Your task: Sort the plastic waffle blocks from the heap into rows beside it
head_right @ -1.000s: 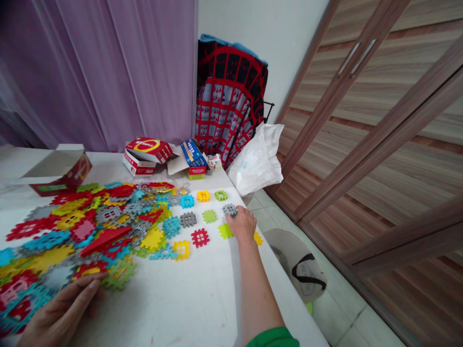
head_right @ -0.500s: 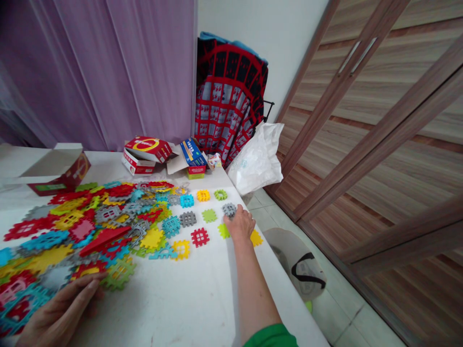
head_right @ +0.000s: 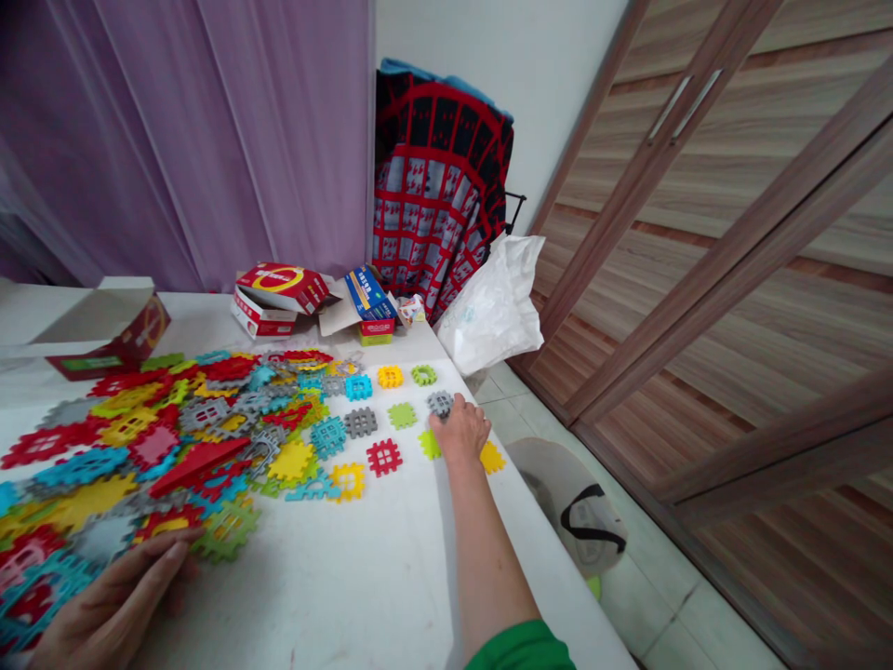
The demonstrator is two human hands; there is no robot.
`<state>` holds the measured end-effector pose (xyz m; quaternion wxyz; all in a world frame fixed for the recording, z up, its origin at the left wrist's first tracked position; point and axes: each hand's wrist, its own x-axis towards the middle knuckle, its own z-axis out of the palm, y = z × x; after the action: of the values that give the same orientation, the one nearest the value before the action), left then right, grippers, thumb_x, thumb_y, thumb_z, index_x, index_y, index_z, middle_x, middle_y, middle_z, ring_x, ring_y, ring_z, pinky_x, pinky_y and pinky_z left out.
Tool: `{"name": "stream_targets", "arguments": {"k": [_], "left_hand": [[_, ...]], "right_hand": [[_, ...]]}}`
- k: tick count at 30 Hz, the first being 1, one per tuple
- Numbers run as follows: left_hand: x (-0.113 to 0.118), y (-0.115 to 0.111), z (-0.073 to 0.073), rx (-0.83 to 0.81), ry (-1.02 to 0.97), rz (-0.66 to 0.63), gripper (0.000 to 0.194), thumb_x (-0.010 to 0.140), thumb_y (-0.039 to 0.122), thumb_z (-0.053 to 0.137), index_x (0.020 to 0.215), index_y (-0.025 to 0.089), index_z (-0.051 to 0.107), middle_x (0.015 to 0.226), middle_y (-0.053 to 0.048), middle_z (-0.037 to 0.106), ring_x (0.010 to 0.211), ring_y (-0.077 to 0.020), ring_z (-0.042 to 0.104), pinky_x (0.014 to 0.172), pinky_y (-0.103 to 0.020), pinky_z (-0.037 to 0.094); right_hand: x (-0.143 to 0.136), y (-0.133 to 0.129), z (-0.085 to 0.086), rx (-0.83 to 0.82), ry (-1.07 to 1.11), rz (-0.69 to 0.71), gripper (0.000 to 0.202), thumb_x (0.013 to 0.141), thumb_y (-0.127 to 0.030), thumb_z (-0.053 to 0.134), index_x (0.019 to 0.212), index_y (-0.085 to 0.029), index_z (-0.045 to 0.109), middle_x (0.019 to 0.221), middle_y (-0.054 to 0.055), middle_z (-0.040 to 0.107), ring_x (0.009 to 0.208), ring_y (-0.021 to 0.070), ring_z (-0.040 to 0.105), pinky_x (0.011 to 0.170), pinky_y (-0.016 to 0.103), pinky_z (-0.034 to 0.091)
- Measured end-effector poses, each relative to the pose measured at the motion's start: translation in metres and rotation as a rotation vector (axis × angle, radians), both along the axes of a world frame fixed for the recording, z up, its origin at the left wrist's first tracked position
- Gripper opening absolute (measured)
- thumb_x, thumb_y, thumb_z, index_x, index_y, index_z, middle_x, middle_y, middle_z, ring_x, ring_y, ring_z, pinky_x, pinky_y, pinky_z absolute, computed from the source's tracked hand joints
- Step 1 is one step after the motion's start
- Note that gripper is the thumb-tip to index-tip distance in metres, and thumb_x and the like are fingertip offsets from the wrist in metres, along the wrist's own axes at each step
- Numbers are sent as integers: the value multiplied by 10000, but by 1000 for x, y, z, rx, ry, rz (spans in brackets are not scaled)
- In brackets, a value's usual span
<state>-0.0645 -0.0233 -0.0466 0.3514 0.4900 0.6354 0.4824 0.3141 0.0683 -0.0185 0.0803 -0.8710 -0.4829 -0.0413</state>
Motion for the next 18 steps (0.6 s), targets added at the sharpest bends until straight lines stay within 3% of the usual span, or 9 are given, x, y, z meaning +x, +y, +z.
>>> {"name": "stream_targets", "arguments": {"k": [6, 12, 18], "left_hand": [[-2, 0, 0, -113, -159, -43, 554, 455, 713, 764, 779, 265, 727, 614, 24, 702, 521, -166, 633, 453, -238, 530], [-4, 0, -5, -136, -148, -31, 590, 442, 730, 753, 795, 258, 727, 618, 25, 698, 528, -168, 635, 459, -245, 533], [0, 1, 3, -120, -111, -35, 598, 440, 737, 740, 780, 245, 720, 579, 27, 674, 465, -151, 594, 438, -254, 517]], "right_hand": [[-1, -1, 0, -6, -18, 5, 520, 861, -445, 559, 1306, -180, 508, 1217, 147, 633, 1147, 294, 535, 900, 390, 380], [-1, -1, -1, 1, -27, 2, 515, 852, -451, 568, 1288, -181, 523, 1205, 142, 634, 1128, 291, 543, 889, 389, 380], [-1, 1, -4, -18, -21, 5, 475, 866, -417, 552, 1278, -183, 529, 1190, 138, 640, 1126, 290, 548, 876, 392, 380]]}}
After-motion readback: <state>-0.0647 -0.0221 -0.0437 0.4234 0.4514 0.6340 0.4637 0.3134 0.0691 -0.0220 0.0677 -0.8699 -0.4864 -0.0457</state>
